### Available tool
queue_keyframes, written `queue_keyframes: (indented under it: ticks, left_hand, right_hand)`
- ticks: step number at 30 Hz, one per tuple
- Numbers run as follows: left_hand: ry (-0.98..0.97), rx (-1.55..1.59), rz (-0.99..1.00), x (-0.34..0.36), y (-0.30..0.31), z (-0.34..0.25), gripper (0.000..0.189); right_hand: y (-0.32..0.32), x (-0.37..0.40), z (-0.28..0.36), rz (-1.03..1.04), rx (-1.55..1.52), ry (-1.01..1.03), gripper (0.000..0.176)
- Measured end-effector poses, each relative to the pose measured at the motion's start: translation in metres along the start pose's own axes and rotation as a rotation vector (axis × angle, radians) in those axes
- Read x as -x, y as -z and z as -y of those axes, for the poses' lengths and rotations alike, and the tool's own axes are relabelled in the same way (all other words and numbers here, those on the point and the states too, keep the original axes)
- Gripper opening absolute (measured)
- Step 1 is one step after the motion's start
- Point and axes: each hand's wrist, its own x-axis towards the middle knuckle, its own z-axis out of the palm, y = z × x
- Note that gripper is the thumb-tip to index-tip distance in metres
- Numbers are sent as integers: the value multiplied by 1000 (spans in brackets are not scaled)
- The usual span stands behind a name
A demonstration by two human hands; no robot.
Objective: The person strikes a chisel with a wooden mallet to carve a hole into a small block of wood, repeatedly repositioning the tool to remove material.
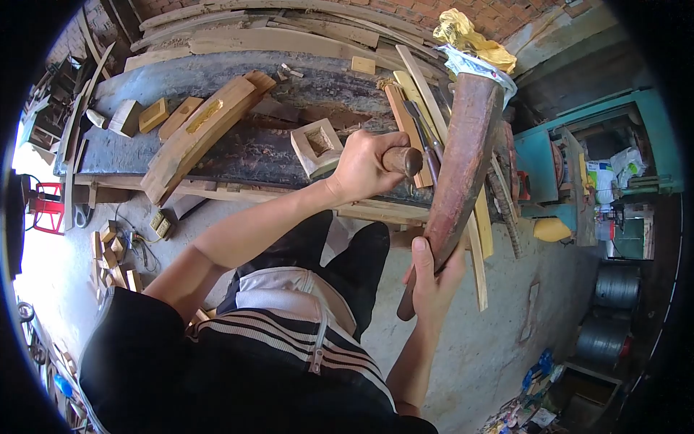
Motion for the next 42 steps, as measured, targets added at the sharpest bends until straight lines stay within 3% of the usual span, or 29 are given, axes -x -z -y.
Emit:
queue_keyframes:
  ticks: [3,10,12,13,14,18,20,21,22,24,26,28,34,38,42]
  left_hand:
    - [19,38,-38,-4,0,4,20]
    - [57,130,-53,-6,8,9,21]
    - [45,115,-93,-5,6,9,21]
    - [34,106,-124,-4,3,8,20]
    - [28,106,-127,-4,1,8,20]
    - [83,108,-73,0,4,7,19]
    - [82,66,-18,2,3,3,16]
    - [73,72,-11,1,1,3,16]
    - [77,59,-4,2,0,2,16]
    - [79,44,5,8,-4,1,16]
    - [17,-3,-25,10,-7,6,17]
    - [13,-16,-7,15,-10,8,20]
    - [54,-28,18,15,-8,0,21]
    - [58,200,-167,-6,-2,10,16]
    - [354,309,-150,-42,41,4,27]
  right_hand:
    - [0,-4,1,64,-2,-30,38]
    - [-22,-23,24,-98,-270,259,36]
    - [-26,-25,19,64,76,135,36]
    - [-24,-25,24,151,103,-1,36]
    - [-21,-25,29,150,103,5,36]
    - [-11,-20,36,118,113,184,28]
    - [-2,-23,29,75,-107,452,28]
    - [3,-34,24,177,114,564,29]
    - [3,-31,18,167,120,569,29]
    - [-15,-23,12,124,223,93,34]
    - [-14,-20,8,136,207,135,39]
    - [-13,-9,10,151,6,-77,42]
    - [-14,-7,7,140,-32,-20,35]
    - [-12,-3,10,105,-77,-32,33]
    - [-2,-1,7,45,-79,-2,34]
